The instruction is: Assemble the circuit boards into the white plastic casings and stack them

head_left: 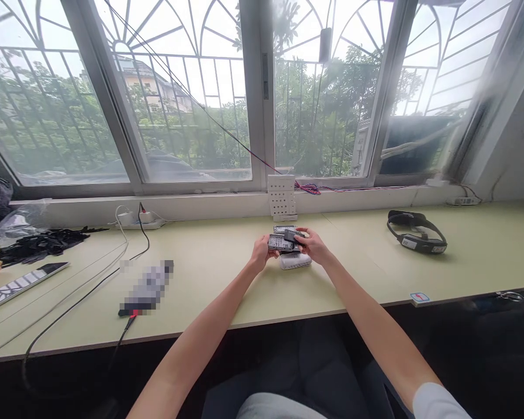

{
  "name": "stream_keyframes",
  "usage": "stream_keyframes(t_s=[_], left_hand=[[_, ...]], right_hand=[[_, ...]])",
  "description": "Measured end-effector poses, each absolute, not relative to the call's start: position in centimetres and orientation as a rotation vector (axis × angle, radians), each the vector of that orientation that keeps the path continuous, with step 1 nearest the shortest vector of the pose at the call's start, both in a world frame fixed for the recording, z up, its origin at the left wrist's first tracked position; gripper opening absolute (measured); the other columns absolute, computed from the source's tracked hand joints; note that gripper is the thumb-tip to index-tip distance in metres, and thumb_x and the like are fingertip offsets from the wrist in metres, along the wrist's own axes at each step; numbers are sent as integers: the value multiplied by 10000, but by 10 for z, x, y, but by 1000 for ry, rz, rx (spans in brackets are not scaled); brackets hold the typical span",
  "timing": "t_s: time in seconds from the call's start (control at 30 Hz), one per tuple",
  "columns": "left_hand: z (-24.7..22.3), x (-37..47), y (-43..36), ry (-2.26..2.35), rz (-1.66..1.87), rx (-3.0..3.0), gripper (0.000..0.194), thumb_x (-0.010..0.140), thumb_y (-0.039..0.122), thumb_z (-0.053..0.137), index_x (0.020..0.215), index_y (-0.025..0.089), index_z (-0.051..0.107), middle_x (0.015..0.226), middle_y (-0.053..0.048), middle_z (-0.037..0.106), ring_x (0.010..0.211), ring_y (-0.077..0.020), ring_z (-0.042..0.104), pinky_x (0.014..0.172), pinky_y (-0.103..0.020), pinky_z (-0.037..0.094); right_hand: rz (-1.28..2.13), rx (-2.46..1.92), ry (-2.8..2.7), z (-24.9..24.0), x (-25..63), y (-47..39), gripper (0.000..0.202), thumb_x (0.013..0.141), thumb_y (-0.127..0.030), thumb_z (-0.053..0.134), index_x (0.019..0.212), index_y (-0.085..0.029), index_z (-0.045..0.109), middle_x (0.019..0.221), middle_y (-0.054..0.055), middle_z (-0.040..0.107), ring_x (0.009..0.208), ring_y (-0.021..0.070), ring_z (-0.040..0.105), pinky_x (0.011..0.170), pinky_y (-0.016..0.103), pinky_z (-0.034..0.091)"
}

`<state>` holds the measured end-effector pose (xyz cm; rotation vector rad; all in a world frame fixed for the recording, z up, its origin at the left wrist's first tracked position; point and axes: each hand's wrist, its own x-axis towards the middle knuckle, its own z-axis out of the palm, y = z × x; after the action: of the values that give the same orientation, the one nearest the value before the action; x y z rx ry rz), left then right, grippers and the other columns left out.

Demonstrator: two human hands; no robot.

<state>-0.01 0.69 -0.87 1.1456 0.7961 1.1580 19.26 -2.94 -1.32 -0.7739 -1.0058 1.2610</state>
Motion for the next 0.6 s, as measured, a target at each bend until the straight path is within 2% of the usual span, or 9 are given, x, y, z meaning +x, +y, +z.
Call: stream_keyframes(t_s=[0.1, 0.17, 0.37, 0.6], left_hand=[[-11, 0, 7, 790, 1151, 1168, 156, 946, 327, 477, 938, 171, 478, 636, -30, 636, 411, -146, 577, 447, -281, 495], [-12, 0, 7, 783, 1143, 1186, 185, 947, 354, 495, 962, 172, 471, 675, -42, 659, 435, -156, 610, 474, -293, 522], [-12, 2, 4, 782, 1119, 1233, 148, 975, 309, 460, 1012, 169, 429, 717, -55, 677, 497, -194, 680, 558, -356, 589], [-13, 3, 0, 769, 1123, 1299, 196, 943, 292, 550, 1029, 171, 422, 749, -55, 688, 571, -198, 711, 612, -368, 611]], right_hand=[[1243, -775, -1018, -15, 192, -28, 459, 652, -208, 849, 1036, -177, 600, 664, -29, 636, 455, 100, 572, 452, 222, 495], [1233, -789, -1017, -15, 191, -28, 428, 669, -184, 830, 1029, -180, 598, 670, -25, 643, 469, 111, 595, 481, 244, 530], [1102, -885, -1063, -17, 188, -28, 435, 675, -139, 803, 1042, -204, 578, 624, -42, 645, 450, 118, 595, 416, 212, 483], [861, -961, -1116, -24, 186, -23, 478, 592, -175, 848, 982, -220, 576, 555, -78, 618, 407, 101, 536, 396, 201, 447]])
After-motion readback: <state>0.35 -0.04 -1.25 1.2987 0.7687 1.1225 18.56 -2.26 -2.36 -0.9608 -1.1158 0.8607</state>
